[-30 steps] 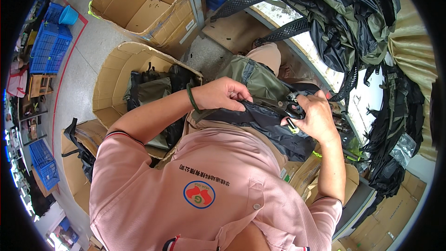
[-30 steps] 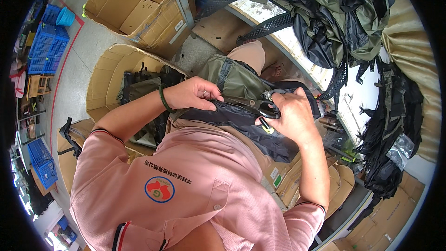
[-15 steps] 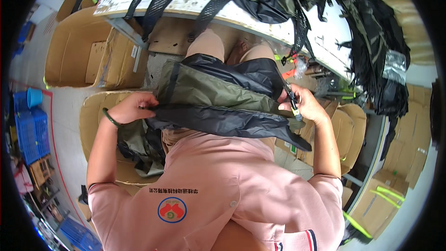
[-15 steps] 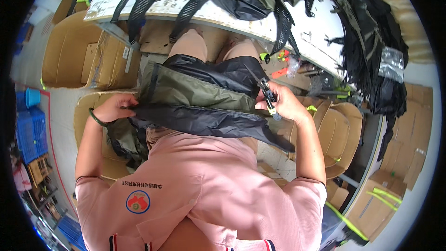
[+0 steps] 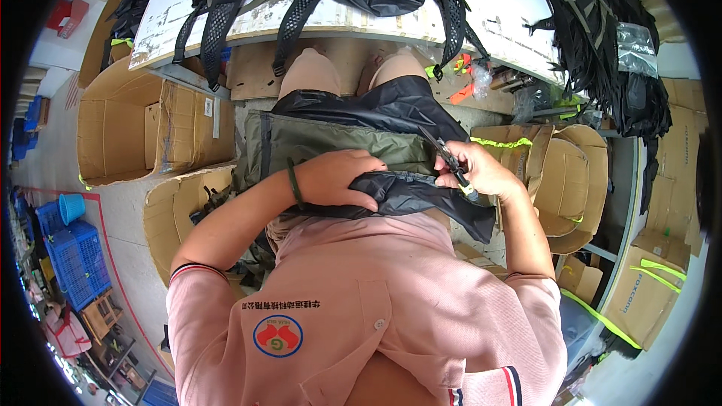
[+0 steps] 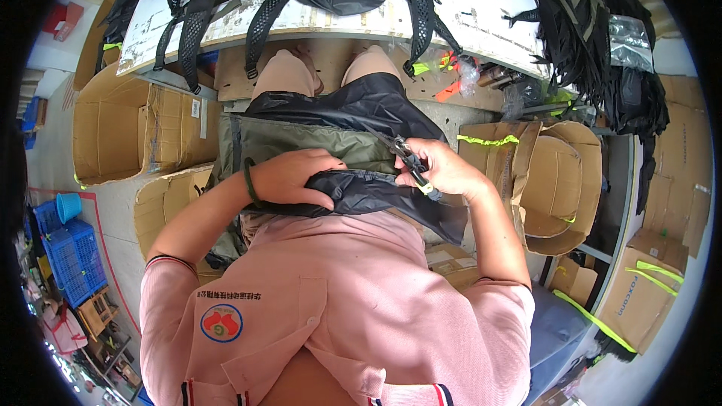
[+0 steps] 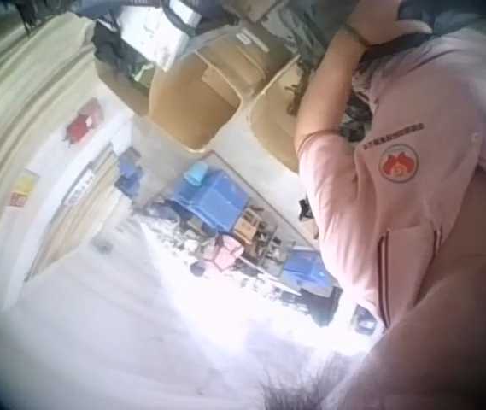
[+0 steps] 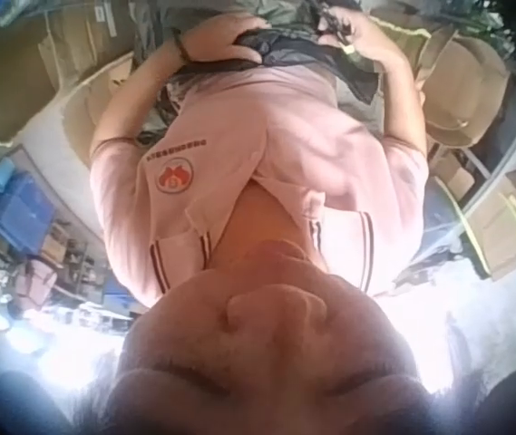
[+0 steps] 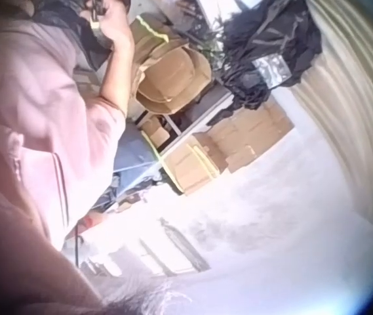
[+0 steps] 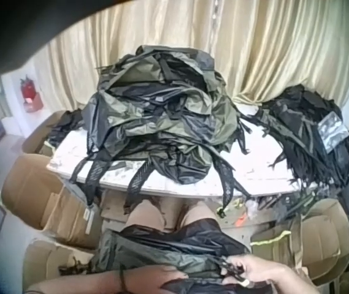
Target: The person is using scissors to trim excess straps or threads from several green and black backpacks.
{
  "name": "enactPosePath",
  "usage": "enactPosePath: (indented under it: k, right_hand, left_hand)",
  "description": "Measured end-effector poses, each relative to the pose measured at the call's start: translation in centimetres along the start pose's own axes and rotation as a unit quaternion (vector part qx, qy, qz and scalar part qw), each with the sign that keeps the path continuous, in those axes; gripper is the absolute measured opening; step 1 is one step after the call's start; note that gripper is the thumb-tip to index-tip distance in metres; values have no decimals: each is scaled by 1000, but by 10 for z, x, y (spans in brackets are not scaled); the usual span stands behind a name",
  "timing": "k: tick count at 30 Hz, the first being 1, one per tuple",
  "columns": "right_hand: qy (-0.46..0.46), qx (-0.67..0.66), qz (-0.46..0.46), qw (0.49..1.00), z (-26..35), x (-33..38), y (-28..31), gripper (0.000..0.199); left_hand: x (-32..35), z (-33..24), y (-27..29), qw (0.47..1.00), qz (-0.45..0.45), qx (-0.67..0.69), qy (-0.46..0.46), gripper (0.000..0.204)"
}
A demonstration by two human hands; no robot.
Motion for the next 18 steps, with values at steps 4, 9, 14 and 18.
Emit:
enactPosePath:
  k: [4, 9, 14, 18]
  right_hand:
    - [15, 0, -16, 1000, 4, 5, -3, 26]
    - [57, 15, -30, 998, 15, 5, -3, 28]
    - [11, 322, -97, 942, 36, 21, 17, 49]
    - [21, 346, -112, 931, 37, 34, 21, 45]
  left_hand:
    - [-24, 3, -14, 997, -36, 68, -15, 52]
    - [-43, 18, -34, 966, -28, 256, -8, 28]
    - [-43, 23, -32, 917, -78, 391, -19, 17]
    - [-40, 15, -24, 927, -99, 361, -24, 13]
Point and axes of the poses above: each hand's wrist, its own x-axis away from the middle knuckle, its own y-axis out of the back of the hand, z = x × y, the point moved 7 cm from there along -x, towards the middle knuckle, and after that the axes turned 11 degrees about z, right-handed, at the moved point
